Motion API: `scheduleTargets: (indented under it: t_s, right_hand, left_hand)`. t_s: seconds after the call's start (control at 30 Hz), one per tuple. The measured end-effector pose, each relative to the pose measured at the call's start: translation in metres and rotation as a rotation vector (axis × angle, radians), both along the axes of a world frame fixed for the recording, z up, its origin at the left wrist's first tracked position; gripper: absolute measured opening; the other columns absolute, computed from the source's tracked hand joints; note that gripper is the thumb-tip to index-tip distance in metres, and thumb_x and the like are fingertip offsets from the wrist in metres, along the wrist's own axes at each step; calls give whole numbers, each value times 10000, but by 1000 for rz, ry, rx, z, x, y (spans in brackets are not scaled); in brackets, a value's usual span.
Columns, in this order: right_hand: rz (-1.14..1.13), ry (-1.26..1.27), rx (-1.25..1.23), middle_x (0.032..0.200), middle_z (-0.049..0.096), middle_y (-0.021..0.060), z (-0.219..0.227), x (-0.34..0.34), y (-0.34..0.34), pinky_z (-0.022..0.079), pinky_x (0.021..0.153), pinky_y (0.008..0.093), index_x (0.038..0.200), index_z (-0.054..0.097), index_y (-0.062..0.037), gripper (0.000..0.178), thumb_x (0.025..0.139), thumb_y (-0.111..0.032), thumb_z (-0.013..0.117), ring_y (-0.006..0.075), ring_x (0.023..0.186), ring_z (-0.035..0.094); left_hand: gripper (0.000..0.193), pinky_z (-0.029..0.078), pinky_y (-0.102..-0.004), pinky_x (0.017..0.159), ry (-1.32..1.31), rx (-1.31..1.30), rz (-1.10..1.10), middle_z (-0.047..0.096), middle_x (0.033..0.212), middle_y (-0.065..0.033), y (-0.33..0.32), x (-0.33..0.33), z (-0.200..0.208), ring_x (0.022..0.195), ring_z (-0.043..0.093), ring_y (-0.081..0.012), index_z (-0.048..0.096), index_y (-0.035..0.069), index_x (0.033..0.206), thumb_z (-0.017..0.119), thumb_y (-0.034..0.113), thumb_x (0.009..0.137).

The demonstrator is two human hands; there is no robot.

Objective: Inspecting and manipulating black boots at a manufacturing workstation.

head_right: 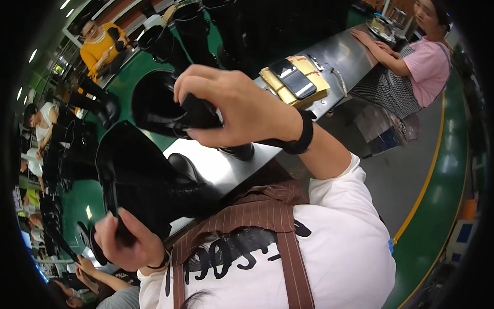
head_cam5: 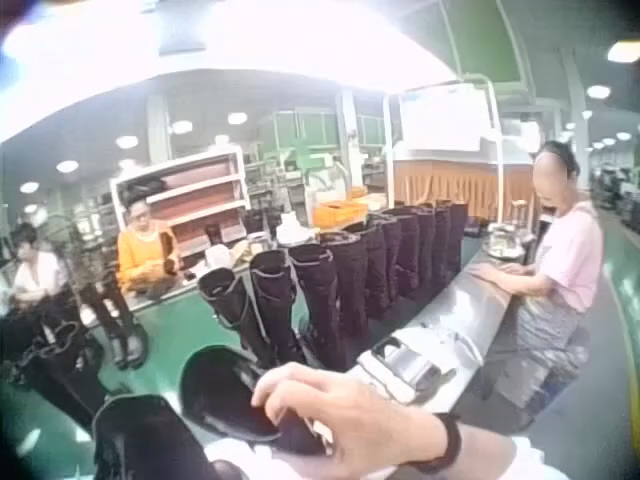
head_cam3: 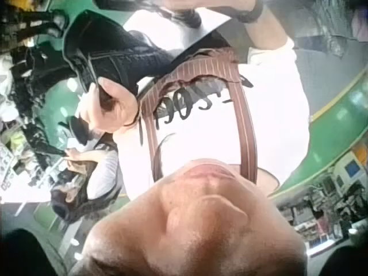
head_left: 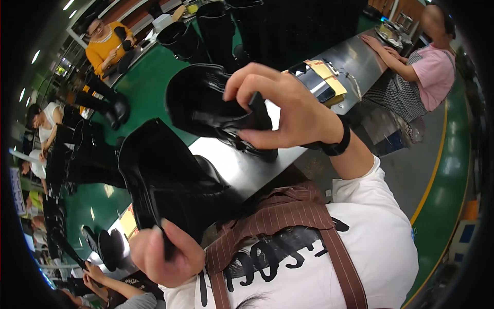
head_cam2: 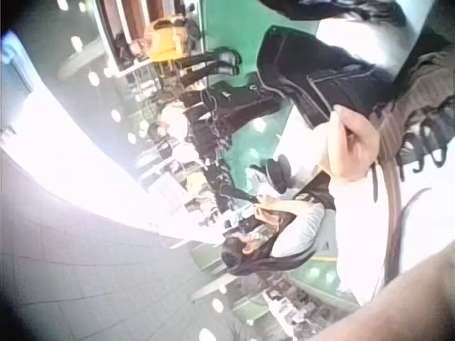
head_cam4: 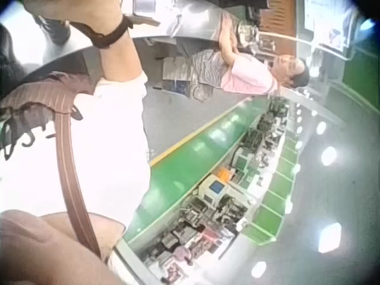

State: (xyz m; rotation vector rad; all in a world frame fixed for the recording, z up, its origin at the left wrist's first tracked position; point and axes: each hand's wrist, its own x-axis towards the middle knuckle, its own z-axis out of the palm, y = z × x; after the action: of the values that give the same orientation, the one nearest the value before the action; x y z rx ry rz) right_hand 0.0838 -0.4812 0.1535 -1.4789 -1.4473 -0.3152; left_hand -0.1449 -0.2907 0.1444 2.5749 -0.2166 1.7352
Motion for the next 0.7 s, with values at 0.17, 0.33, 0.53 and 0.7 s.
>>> scheduleTargets:
  t_s: [0.17,0.33,0.53,0.7]
  right_hand:
    - [-258,191,342,1121,651,67,-30,44,-74,464,637,216,1099,621,-76,301,855,-199,749,98,715,572]
    - [-1376,287,-134,881,733,108,-106,188,-178,540,720,388,959,717,-111,262,896,-354,645,294,828,710]
    - [-1242,377,-511,1045,711,181,-233,285,-244,531,824,420,1088,673,-44,360,883,-340,646,336,947,691]
    - [-1208,261,-719,1073,699,217,-264,319,-280,528,868,400,1163,647,-1,501,743,-226,802,334,1011,679]
  left_hand:
    - [329,455,-312,608,-67,19,-117,621,844,-143,8,-8,-7,693,567,-238,541,-40,1119,623,-29,801]
    - [511,387,-336,609,-241,-9,-40,611,689,-131,17,-5,-6,705,520,-247,531,-25,1145,438,439,954]
    - [530,377,-341,607,-147,-352,-472,594,756,-136,38,2,9,685,485,-221,484,-34,1196,424,443,973]
    - [301,444,-305,763,4,-824,-175,641,904,-114,86,-3,49,835,591,-199,600,-46,1114,537,203,958]
